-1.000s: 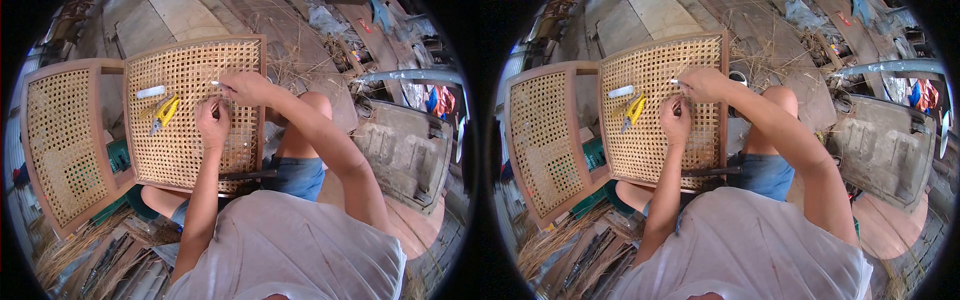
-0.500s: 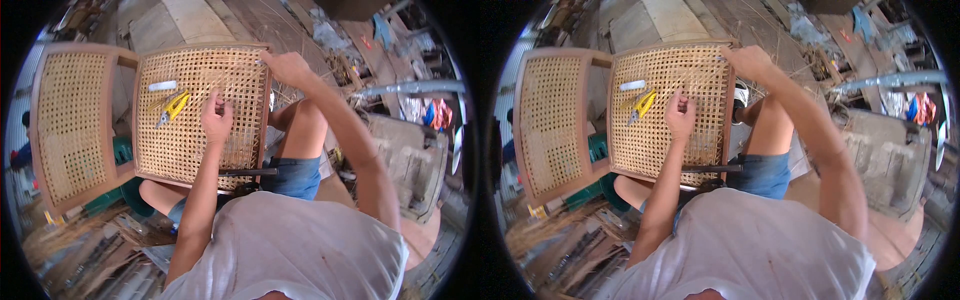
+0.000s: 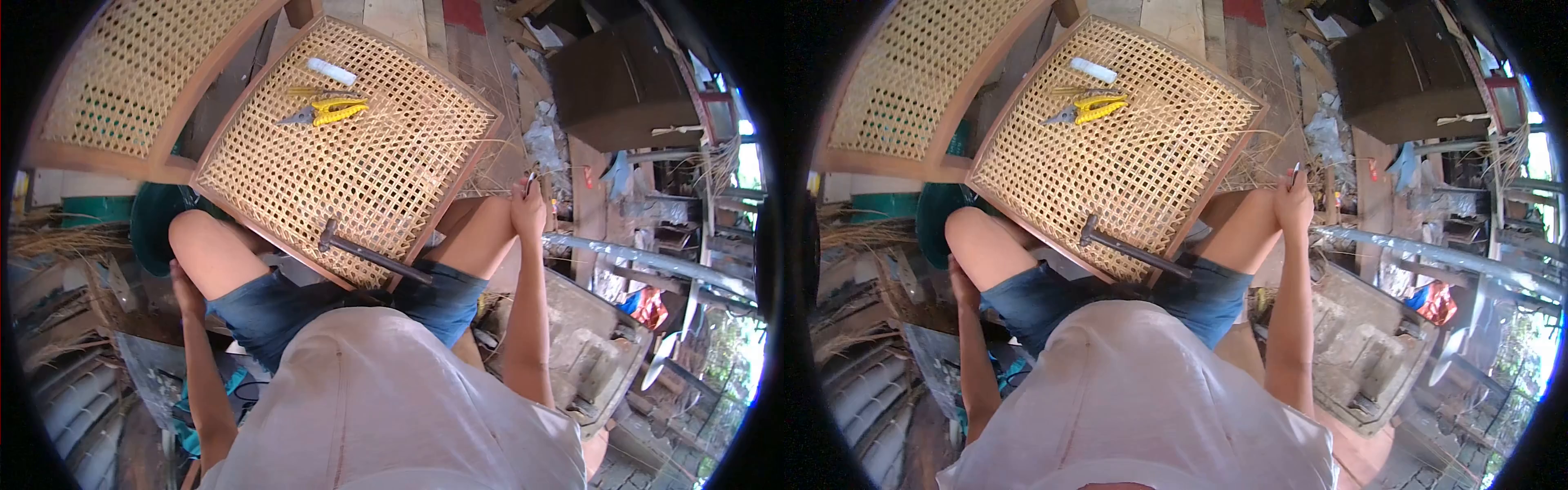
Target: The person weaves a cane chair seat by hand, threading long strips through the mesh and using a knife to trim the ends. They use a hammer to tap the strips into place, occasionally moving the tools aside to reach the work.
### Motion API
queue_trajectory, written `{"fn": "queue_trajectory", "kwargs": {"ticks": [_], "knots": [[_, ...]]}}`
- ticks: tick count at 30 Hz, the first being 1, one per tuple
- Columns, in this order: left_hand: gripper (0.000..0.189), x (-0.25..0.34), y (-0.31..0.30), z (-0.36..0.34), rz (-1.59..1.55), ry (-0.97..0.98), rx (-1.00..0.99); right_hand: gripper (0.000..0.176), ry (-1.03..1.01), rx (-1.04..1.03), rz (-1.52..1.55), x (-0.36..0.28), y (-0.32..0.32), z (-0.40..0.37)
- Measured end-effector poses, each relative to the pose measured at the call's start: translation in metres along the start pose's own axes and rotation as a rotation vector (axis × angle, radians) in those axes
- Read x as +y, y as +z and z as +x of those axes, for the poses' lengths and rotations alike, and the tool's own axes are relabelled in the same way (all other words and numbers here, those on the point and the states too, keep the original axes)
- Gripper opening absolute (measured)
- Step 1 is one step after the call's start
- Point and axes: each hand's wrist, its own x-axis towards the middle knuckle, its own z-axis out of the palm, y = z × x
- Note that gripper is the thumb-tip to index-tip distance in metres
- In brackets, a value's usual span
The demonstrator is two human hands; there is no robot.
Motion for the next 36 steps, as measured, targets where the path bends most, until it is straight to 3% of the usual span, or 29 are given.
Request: {"fn": "queue_trajectory", "kwargs": {"ticks": [2, 3, 6, 14, 16, 17, 19, 20, 22, 23, 26, 29, 36], "knots": [[0.058, -0.03, -0.002, -0.012, 0.021, 0.026, -0.099, 0.032, 0.026, -0.004, -0.068, -0.021, -0.007, -0.013], [0.059, -0.032, 0.036, -0.008, 0.02, 0.033, -0.123, 0.03, 0.061, -0.008, -0.115, -0.03, -0.01, -0.018], [0.061, -0.015, 0.082, -0.005, 0.013, 0.086, -0.178, 0.031, 0.061, 0.071, -0.133, -0.025, 0.002, -0.012], [0.067, 0.039, 0.105, -0.023, 0.082, 0.281, -0.195, 0.032, -0.011, 0.106, -0.105, -0.003, 0.021, 0.003], [0.074, 0.114, 0.137, -0.039, -0.268, -0.306, -0.157, 0.033, 0.02, 0.076, -0.159, -0.012, 0.015, 0.002], [0.079, 0.128, 0.14, -0.045, -0.223, -0.123, -0.235, 0.033, 0.016, 0.077, -0.155, -0.013, 0.016, 0.004], [0.073, 0.154, 0.145, -0.063, 0.097, 0.047, -0.213, 0.035, 0.01, 0.066, -0.157, -0.021, 0.013, 0.0], [0.073, 0.165, 0.155, -0.075, 0.104, 0.056, -0.218, 0.036, 0.023, 0.072, -0.167, -0.023, 0.011, -0.001], [0.063, 0.175, 0.192, -0.1, 0.167, 0.294, -0.363, 0.038, -0.004, 0.091, -0.165, -0.008, 0.027, 0.005], [0.063, 0.169, 0.208, -0.101, 0.169, 0.284, -0.428, 0.039, -0.038, 0.099, -0.183, 0.007, 0.026, 0.008], [0.049, 0.15, 0.277, -0.11, 0.304, 0.333, -0.612, 0.037, 0.064, 0.065, -0.114, -0.027, 0.004, -0.014], [0.042, 0.113, 0.358, -0.109, 0.332, 0.2, -0.821, 0.043, 0.098, 0.075, -0.034, -0.013, 0.009, -0.014], [0.047, 0.001, 0.557, -0.081, 0.753, 0.421, -0.977, 0.043, 0.087, -0.022, 0.121, 0.015, -0.02, -0.005]]}}
